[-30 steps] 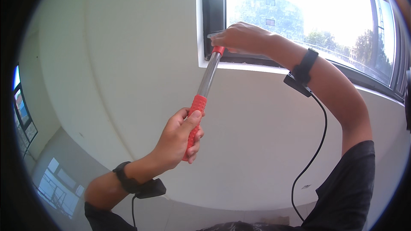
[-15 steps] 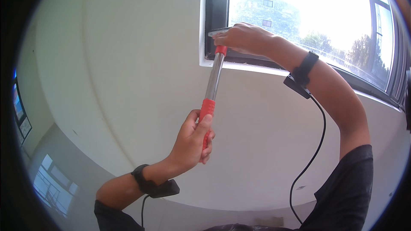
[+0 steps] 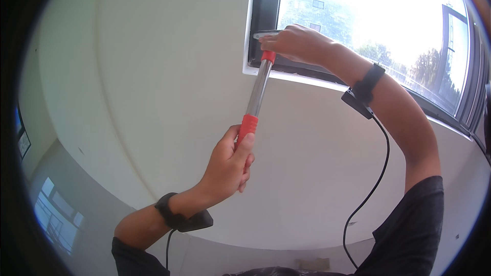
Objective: The person uses a scraper to remove material from the upper track of a window frame, moving the blade along the groove and occasionally using their hands to touch the surface.
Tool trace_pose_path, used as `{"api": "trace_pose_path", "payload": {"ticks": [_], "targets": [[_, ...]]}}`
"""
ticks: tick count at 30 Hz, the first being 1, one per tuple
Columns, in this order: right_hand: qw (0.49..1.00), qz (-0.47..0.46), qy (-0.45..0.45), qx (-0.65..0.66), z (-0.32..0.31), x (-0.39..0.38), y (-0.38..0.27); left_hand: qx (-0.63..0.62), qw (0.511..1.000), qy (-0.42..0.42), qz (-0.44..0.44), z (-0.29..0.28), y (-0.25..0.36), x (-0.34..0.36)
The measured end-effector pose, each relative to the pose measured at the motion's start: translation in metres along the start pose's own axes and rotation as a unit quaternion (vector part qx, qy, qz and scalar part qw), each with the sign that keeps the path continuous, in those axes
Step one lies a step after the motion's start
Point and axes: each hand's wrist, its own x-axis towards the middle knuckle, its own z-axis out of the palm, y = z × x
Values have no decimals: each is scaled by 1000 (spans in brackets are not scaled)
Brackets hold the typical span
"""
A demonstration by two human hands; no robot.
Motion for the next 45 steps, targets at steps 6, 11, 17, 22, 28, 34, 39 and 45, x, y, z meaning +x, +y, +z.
{"api": "trace_pose_path", "payload": {"ticks": [6, 11, 17, 22, 28, 34, 39, 45], "targets": [[1000, 8, -4, 20, 7, -2, 3, 7, 1000, 8, -3, 2, 6, 2], [998, 16, -26, 52, 14, -6, 3, -3, 1000, 1, -26, 2, 5, 5], [999, -4, 11, 30, 19, -13, 5, -4, 1000, 0, -21, 7, -1, 14], [999, 12, -47, 18, 16, -11, 5, -9, 1000, -12, -28, 3, 1, 16], [1000, -8, 6, -2, 16, -13, 4, -19, 1000, -13, -19, 4, -2, 14], [1000, 3, 1, -8, 24, -16, 7, -8, 1000, -11, -24, 3, 0, 16], [999, -11, 41, -17, 31, -18, 10, 5, 1000, 1, -26, 3, 2, 18], [1000, 3, 18, -17, 35, -21, 9, 30, 999, 10, -27, 0, 5, 22]]}}
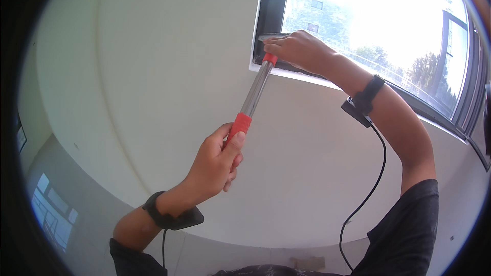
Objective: The person uses a scraper to remove material from the upper track of a window frame, moving the blade along the groove and occasionally using their hands to touch the surface.
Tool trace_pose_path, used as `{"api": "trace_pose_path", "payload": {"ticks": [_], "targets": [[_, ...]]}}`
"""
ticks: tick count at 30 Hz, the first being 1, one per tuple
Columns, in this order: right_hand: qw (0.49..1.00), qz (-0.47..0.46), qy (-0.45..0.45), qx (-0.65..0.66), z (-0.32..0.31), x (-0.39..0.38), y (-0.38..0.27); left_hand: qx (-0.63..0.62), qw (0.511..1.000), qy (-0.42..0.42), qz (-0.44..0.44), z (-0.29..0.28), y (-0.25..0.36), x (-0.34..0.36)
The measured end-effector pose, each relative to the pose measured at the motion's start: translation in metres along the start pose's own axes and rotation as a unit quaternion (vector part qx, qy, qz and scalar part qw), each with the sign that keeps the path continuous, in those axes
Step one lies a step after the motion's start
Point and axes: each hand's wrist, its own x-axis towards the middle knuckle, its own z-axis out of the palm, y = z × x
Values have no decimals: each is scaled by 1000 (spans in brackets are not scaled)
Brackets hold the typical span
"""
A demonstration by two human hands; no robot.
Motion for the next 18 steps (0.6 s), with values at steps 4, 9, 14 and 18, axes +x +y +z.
{"api": "trace_pose_path", "payload": {"ticks": [4, 9, 14, 18], "targets": [[1000, 17, 3, -13, 2, 0, 0, 3, 1000, -6, -2, -5, 4, 2], [1000, -9, 23, 5, 1, 0, 5, 4, 1000, -2, -10, -3, 5, 5], [999, -16, 34, 24, 2, -3, 7, 5, 1000, 9, -5, 3, 4, 6], [999, 13, 24, 25, 3, -5, 6, 15, 1000, 14, -3, 3, 5, 5]]}}
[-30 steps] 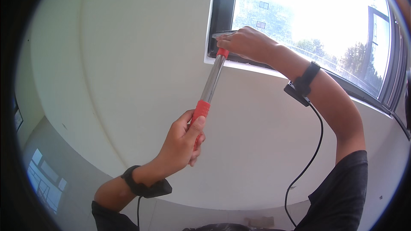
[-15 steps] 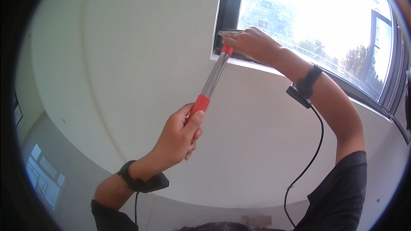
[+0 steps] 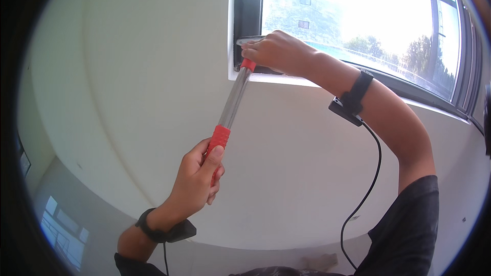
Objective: The person uses a scraper to remove material from the upper track of a window frame, moving the blade along the groove and occasionally using their hands to touch the surface.
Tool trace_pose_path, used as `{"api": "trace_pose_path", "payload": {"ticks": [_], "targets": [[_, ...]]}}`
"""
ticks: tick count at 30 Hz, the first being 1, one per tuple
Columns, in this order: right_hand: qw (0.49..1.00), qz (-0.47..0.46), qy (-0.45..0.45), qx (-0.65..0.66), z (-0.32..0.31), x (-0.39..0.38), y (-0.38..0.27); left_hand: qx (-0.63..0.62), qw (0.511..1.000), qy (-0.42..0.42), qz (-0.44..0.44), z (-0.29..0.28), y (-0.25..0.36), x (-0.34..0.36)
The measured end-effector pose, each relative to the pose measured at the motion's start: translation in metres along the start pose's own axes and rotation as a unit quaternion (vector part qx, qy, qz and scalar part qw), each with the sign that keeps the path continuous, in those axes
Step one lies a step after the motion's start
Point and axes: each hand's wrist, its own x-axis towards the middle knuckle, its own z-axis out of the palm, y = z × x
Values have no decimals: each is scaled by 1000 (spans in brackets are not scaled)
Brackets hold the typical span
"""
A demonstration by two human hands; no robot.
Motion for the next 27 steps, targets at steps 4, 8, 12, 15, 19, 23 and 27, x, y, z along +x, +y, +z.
{"api": "trace_pose_path", "payload": {"ticks": [4, 8, 12, 15, 19, 23, 27], "targets": [[999, 7, -24, -22, -2, 2, 0, 8, 1000, 3, 1, 0, 3, -1], [999, 24, 4, -34, -10, 4, 3, 15, 999, 13, 31, 5, 5, 4], [997, 45, 0, -66, -14, 3, 3, -9, 999, 5, 50, 9, -1, 7], [998, 24, 16, -52, -8, 5, -11, 4, 999, 20, 37, 2, -10, -1], [994, 42, 82, -55, -4, 5, -4, 13, 997, 26, 68, 5, -7, 8], [989, 78, 116, -38, -12, 2, 19, 28, 995, 24, 96, 15, 9, 27], [991, 111, 79, -5, -20, -4, 22, 28, 995, 28, 94, 25, 12, 22]]}}
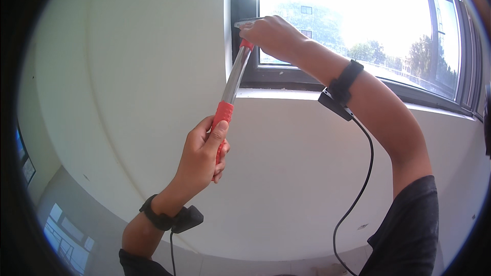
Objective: The person uses a scraper to remove material from the upper track of a window frame, moving the blade along the groove and occasionally using their hands to touch the surface.
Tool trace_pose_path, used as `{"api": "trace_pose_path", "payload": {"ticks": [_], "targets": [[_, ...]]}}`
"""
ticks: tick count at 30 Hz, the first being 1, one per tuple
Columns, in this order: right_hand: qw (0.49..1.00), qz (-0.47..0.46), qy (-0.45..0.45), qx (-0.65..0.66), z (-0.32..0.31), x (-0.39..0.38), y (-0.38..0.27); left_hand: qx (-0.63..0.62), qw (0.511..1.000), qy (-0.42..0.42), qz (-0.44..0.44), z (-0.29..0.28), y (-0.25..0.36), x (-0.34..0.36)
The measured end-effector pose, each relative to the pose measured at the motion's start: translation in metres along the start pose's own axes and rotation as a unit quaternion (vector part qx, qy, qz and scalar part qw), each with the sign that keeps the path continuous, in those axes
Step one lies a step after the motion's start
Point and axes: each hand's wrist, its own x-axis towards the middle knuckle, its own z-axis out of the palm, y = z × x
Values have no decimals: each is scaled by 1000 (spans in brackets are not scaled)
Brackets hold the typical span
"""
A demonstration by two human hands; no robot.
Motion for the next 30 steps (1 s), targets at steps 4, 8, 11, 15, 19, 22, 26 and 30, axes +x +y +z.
{"api": "trace_pose_path", "payload": {"ticks": [4, 8, 11, 15, 19, 22, 26, 30], "targets": [[999, -28, -3, -22, -2, -2, -6, -7, 1000, -4, -10, 0, -2, -7], [1000, -21, 0, -21, -1, 3, -2, 8, 1000, 0, 5, -3, -3, 2], [1000, 1, 18, 3, 1, 3, 1, 13, 1000, 1, 17, -1, -3, 8], [999, -11, -44, -23, 6, 0, -2, -4, 1000, -10, -10, 2, -5, 0], [1000, 10, -8, 24, 0, 4, 2, 3, 1000, -3, -6, -1, 0, 7], [997, 68, -7, 46, -7, 6, 9, -36, 998, -39, 35, 2, 3, 11], [998, 33, -7, 54, -8, 2, 11, -35, 999, -24, 5, 9, 5, 5], [994, 21, 77, 78, -3, 6, 18, -23, 999, -20, 18, 8, 13, 11]]}}
